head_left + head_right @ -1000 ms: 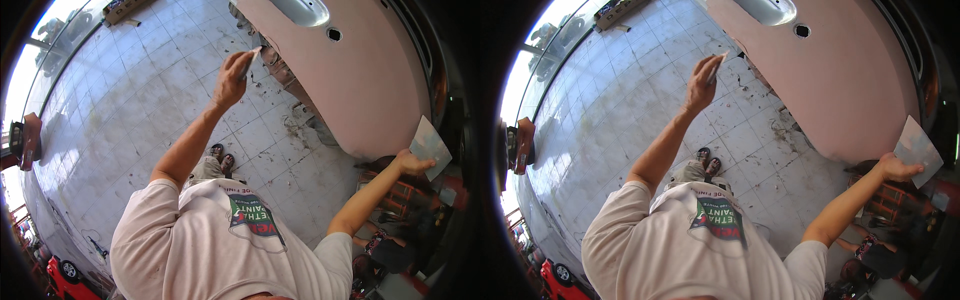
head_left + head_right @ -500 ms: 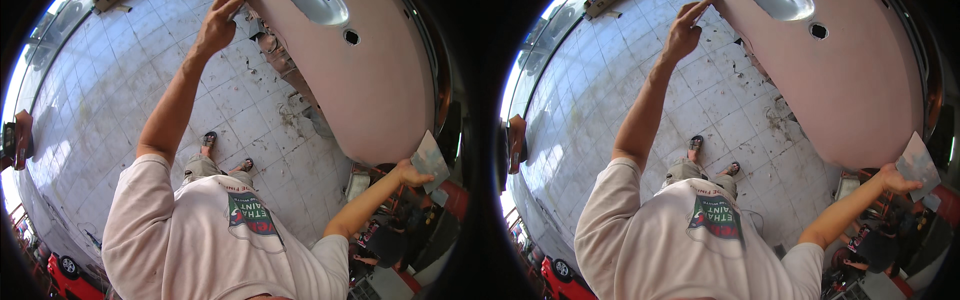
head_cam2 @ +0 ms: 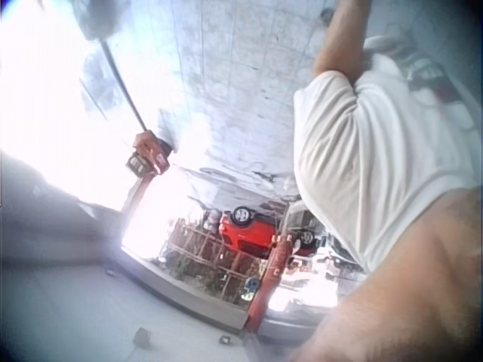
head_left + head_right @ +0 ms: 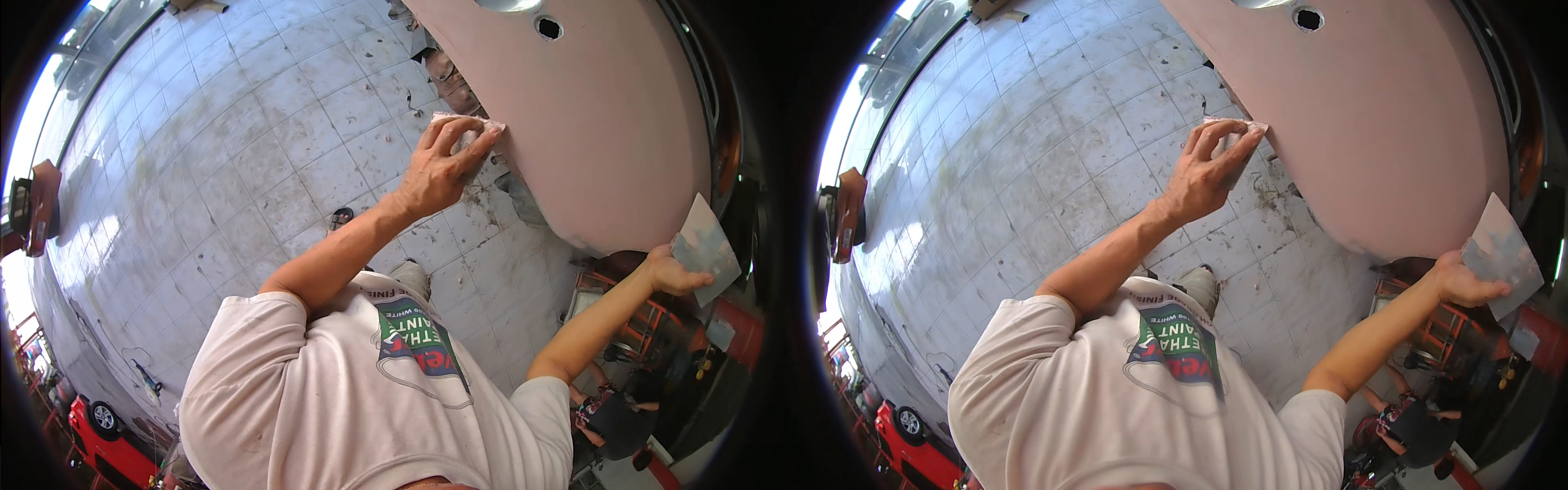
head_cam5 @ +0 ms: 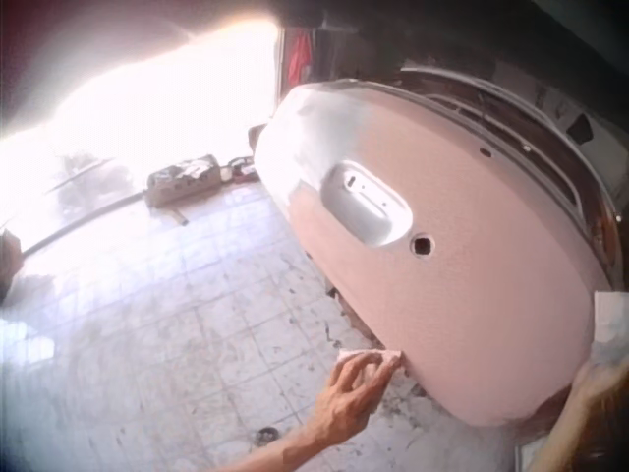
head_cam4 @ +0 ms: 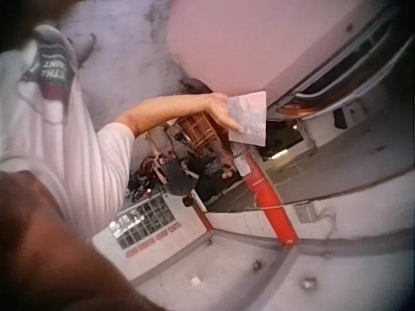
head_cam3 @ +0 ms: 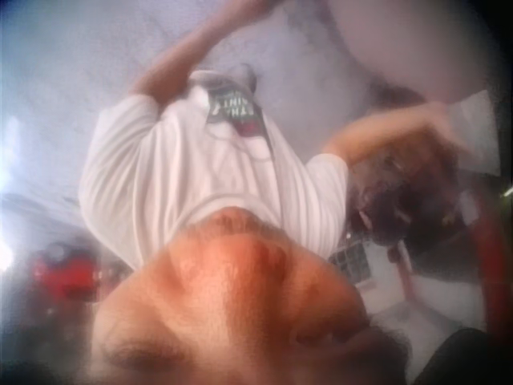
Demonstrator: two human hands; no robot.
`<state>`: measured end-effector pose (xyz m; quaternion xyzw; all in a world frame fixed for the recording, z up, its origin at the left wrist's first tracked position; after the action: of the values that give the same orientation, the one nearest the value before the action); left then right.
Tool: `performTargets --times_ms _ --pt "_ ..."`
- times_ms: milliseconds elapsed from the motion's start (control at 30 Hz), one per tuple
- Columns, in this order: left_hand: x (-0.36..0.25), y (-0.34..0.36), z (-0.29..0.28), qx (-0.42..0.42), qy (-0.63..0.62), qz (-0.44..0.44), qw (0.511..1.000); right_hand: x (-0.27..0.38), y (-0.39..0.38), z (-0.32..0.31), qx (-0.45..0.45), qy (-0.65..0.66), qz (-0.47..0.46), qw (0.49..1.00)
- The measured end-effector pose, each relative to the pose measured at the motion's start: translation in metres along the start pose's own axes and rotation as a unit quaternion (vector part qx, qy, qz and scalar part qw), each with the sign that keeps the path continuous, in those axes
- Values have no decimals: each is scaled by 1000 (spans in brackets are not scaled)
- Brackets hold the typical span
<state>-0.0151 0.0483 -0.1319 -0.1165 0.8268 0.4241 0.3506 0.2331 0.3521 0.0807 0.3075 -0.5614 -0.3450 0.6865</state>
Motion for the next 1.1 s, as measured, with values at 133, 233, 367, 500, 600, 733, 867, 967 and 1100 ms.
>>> performTargets --times_ms 133,233,367,500,600,733,867,967,1100 --pt "26 10 -29 -121 -65 -77 987 4 -4 10 0 37 -9 999" --pt "34 43 -25 -223 -16 -63 973 3 -5 7 7 58 9 998" --pt "21 22 45 -235 44 -44 970 3 -13 12 7 71 44 996" --pt "12 -53 64 -78 15 -73 994 2 -15 11 10 88 61 994" --pt "50 -47 23 -130 -71 -178 973 4 -18 9 7 62 85 994" --pt "138 48 -79 -214 12 -91 973 7 -14 10 -18 73 77 994" --pt "191 125 -147 -207 78 -37 975 -5 -14 1 -32 59 106 992" --pt "214 151 -164 -146 74 -73 984 -6 -8 -4 -33 50 109 992" --pt "192 149 -140 -79 15 -100 992 1 -7 -5 -29 67 66 995"
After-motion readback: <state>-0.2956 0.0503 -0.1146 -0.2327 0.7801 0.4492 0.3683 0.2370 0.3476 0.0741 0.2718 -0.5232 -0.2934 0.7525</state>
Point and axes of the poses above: each hand's wrist, its own y-axis towards the middle knuckle, its own z-axis out of the palm, x = y × z, the point moved 2 cm from there along y, towards the middle knuckle, and after that the axes turned 5 degrees about -y, right-handed, at the moved point
